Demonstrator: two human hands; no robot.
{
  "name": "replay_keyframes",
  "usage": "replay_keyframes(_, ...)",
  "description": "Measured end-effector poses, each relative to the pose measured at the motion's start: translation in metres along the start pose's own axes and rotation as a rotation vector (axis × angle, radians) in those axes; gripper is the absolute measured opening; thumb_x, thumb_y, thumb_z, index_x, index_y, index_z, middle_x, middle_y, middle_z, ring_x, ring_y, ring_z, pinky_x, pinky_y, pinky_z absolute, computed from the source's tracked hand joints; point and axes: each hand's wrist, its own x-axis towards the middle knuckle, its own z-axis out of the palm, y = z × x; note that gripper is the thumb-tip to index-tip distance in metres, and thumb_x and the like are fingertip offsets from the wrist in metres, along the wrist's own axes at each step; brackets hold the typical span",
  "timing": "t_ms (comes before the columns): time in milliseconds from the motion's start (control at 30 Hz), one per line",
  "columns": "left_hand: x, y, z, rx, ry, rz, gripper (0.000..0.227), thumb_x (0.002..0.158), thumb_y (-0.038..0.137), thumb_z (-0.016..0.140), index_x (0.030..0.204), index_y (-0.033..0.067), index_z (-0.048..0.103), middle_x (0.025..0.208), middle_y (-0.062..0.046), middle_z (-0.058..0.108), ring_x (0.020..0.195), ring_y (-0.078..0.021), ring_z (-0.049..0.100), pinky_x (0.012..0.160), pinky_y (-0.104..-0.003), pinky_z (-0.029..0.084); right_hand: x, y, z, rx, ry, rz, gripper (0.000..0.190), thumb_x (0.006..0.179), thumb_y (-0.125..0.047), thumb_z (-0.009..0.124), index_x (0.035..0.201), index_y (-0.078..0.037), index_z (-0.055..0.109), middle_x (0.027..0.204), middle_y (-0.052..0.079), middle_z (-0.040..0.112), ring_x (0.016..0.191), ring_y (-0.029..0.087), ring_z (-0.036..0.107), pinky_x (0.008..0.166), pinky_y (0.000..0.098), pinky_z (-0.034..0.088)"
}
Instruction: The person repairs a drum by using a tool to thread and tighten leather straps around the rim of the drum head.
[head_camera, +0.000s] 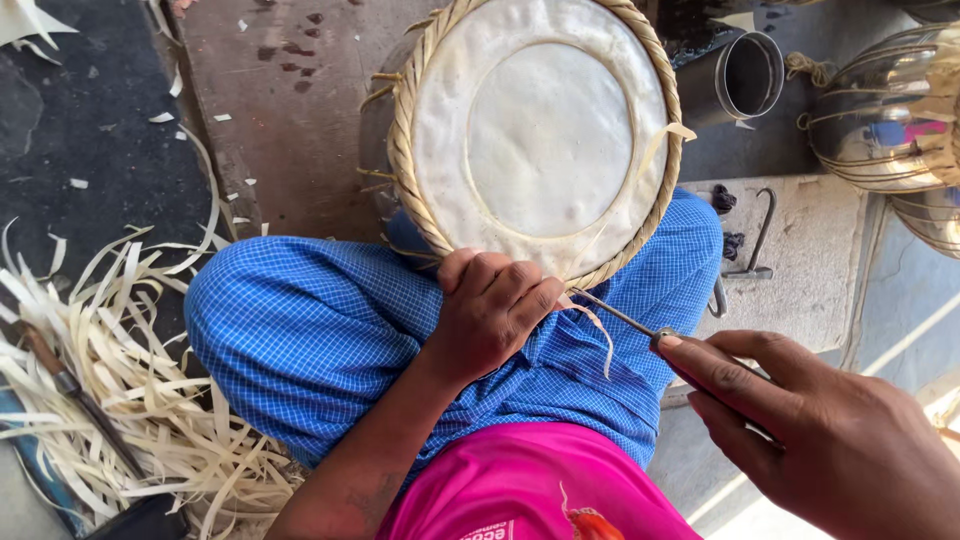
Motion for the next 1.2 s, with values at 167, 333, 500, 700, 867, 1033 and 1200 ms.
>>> replay_keyframes(167,0.007,0.002,0.0,-0.049,-0.004,-0.009,0.016,0.096,0.028,0.076,0.11,0.0239,0.072,0.103,0.008,0.059,0.1,-0.0152,0.054,0.095,-0.039,0.034,-0.013,-0.002,0.039,0.287,0.324,-0.146,0.061,0.079,-0.014,0.078,0.136,-0.029,0.064,0.12,0.004,0.07,0.088,0.017,0.076,0.067,0.0293,0.062)
replay_keyframes(333,-0.001,0.001,0.005,-0.047,-0.017,-0.031,0.016,0.095,0.025,0.075,0.109,0.0224,0.071,0.104,0.007,0.062,0.102,-0.0157,0.056,0.097,-0.04,0.034,-0.003,-0.009,0.112,0.642,0.568,-0.145,0.047,0.084,-0.002,0.074,0.129,-0.011,0.068,0.124,0.011,0.072,0.11,0.02,0.074,0.09,0.0288,0.059)
replay_keyframes(500,0.008,0.005,0.007,-0.067,0.015,-0.036,0.016,0.097,0.026,0.077,0.111,0.0218,0.071,0.105,0.009,0.062,0.099,-0.0143,0.055,0.094,-0.04,0.034,0.006,-0.013,0.175,1.159,0.587,-0.08,0.047,0.095,-0.011,0.067,0.142,-0.008,0.06,0.127,0.017,0.069,0.088,0.016,0.067,0.072,0.0243,0.054)
replay_keyframes(700,0.019,0.011,-0.009,-0.095,-0.028,-0.056,0.018,0.093,0.019,0.076,0.11,0.0163,0.071,0.105,0.003,0.064,0.098,-0.0195,0.059,0.095,-0.041,0.037,0.039,-0.009,0.234,2.31,0.076,-0.063,0.058,0.102,-0.02,0.057,0.155,-0.001,0.043,0.125,0.025,0.065,0.053,0.01,0.051,0.047,0.0221,0.042)
replay_keyframes(867,0.061,0.022,-0.008,-0.086,-0.058,-0.226,0.034,0.089,0.024,0.078,0.117,0.0062,0.07,0.096,-0.005,0.059,0.09,-0.0241,0.059,0.081,-0.043,0.037,0.052,-0.012,0.25,1.976,0.197,-0.069,0.056,0.097,-0.023,0.058,0.149,-0.006,0.047,0.12,0.022,0.071,0.055,0.014,0.059,0.048,0.0232,0.044)
replay_keyframes(1033,0.086,0.021,0.013,-0.153,-0.136,-0.056,0.016,0.088,0.017,0.075,0.102,0.013,0.069,0.094,-0.002,0.059,0.094,-0.0234,0.061,0.084,-0.042,0.041,0.072,0.008,0.242,1.668,0.399,-0.321,0.035,0.107,-0.026,0.059,0.131,-0.001,0.062,0.12,0.018,0.068,0.096,0.017,0.065,0.081,0.0284,0.053)
replay_keyframes(1200,0.066,0.024,0.003,-0.207,-0.192,0.209,0.015,0.089,0.01,0.072,0.104,0.0136,0.071,0.1,0.0,0.062,0.094,-0.0225,0.062,0.087,-0.041,0.045,0.118,0.038,0.198,2.152,0.07,-0.215,0.044,0.104,-0.037,0.055,0.104,0.004,0.072,0.083,0.014,0.073,0.073,0.019,0.067,0.065,0.03,0.054)
